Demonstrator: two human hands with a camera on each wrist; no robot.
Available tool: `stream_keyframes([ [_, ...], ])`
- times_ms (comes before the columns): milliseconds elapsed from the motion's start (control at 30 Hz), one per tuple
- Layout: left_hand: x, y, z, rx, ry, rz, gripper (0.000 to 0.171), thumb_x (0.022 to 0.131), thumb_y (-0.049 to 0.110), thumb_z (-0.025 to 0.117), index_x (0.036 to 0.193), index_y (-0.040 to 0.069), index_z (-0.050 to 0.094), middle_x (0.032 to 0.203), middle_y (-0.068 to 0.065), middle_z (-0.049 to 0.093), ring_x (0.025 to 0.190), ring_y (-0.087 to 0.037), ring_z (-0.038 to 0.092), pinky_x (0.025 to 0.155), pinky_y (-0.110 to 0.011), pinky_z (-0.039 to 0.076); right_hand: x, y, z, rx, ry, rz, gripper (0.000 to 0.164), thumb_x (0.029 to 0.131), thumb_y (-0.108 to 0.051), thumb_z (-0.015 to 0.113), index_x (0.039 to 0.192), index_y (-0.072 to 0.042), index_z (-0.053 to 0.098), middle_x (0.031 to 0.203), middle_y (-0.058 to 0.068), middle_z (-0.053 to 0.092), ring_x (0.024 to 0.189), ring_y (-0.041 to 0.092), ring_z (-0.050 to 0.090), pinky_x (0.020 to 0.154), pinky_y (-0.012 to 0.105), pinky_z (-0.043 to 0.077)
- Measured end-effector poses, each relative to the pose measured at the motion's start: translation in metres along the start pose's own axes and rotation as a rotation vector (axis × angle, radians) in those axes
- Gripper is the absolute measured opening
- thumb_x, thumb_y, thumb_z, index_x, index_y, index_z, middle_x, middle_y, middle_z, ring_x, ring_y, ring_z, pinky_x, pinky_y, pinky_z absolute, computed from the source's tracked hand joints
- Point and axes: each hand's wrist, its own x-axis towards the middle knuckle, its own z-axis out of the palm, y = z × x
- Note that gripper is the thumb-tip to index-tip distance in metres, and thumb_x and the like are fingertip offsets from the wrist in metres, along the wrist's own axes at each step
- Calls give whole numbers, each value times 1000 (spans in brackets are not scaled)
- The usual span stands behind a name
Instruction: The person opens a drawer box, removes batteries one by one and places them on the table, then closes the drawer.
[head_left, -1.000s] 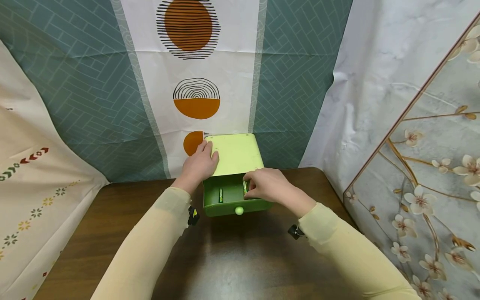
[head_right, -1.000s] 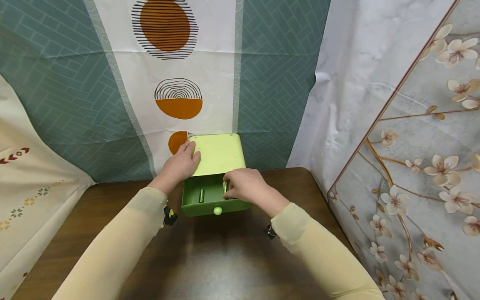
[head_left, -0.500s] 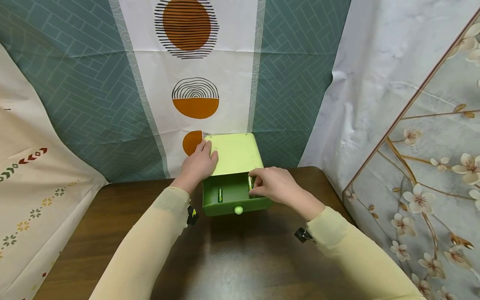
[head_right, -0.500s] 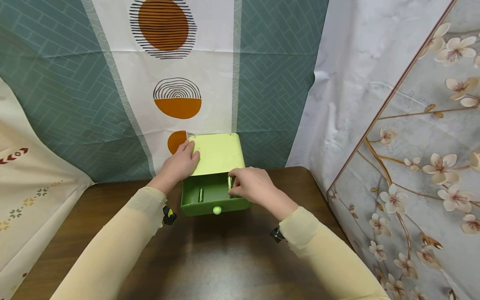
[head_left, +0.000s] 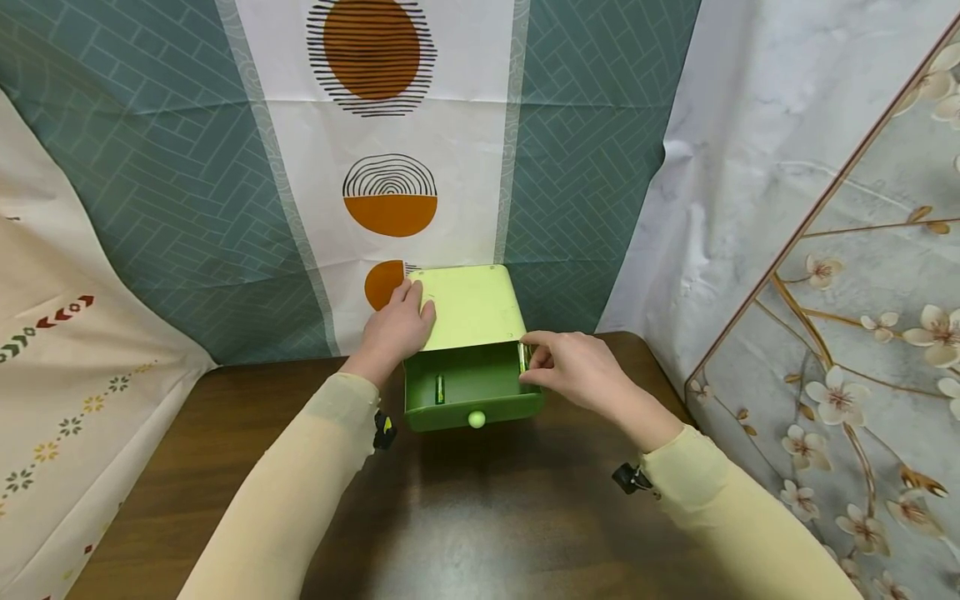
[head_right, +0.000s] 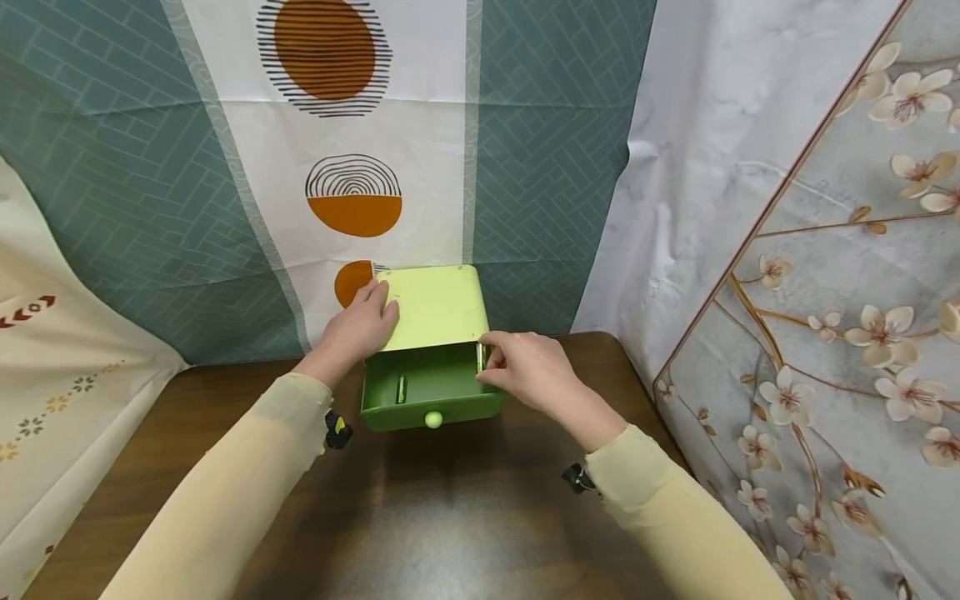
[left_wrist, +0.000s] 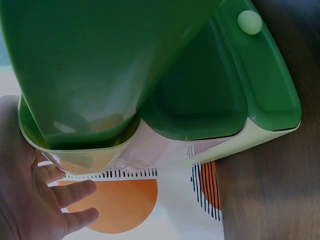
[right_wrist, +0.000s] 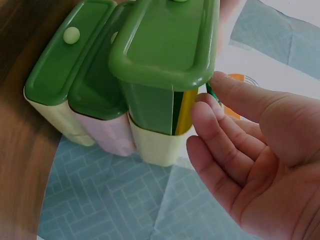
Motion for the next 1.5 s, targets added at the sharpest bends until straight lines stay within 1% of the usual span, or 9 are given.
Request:
stream_keyframes([
  [333,2,-2,1,1,-4,-4,71,119,46,26,178,7,18,184,-16,11,166,-40,23,125,-65,33,-8,13,-7,-21,18,27,55,95,-28,89,144,-9,73,90,-20,75,74,3,64,74,37,53],
  [600,2,-1,1,-4,-11,-4,71,119,46,26,178,7,18,184,-15,10,167,-39,21,126,-65,30,-11,25,-7,-27,35,40,52,96,-28,88,142,-9,73,90,-18,75,72,3,62,69,36,52],
  [800,1,0,1,-8,-5,-6,72,118,47,26,178,8,18,185,-14,11,167,-39,22,126,-65,31,-12,33,-6,-55,50,41,51,96,-27,88,141,-8,73,90,-17,75,71,3,62,68,36,52],
  [1033,1,-1,0,-4,-8,-3,71,119,46,25,178,8,17,185,-15,10,167,-38,20,126,-65,30,-10,40,-4,-82,58,52,50,96,-27,88,140,-8,73,91,-15,77,70,4,64,67,37,53],
  [1233,1,-1,0,-3,-6,-2,72,119,47,26,178,8,18,184,-14,10,167,-38,22,126,-65,31,-8,46,-1,-109,68,73,51,95,-27,89,140,-8,74,92,-13,78,74,8,68,66,39,54],
  [1500,3,-2,1,-4,-17,-13,72,118,48,24,178,9,17,185,-14,9,167,-38,20,127,-65,29,-2,59,9,-108,50,102,50,96,-25,88,139,-6,73,92,-11,77,72,9,66,65,39,53],
])
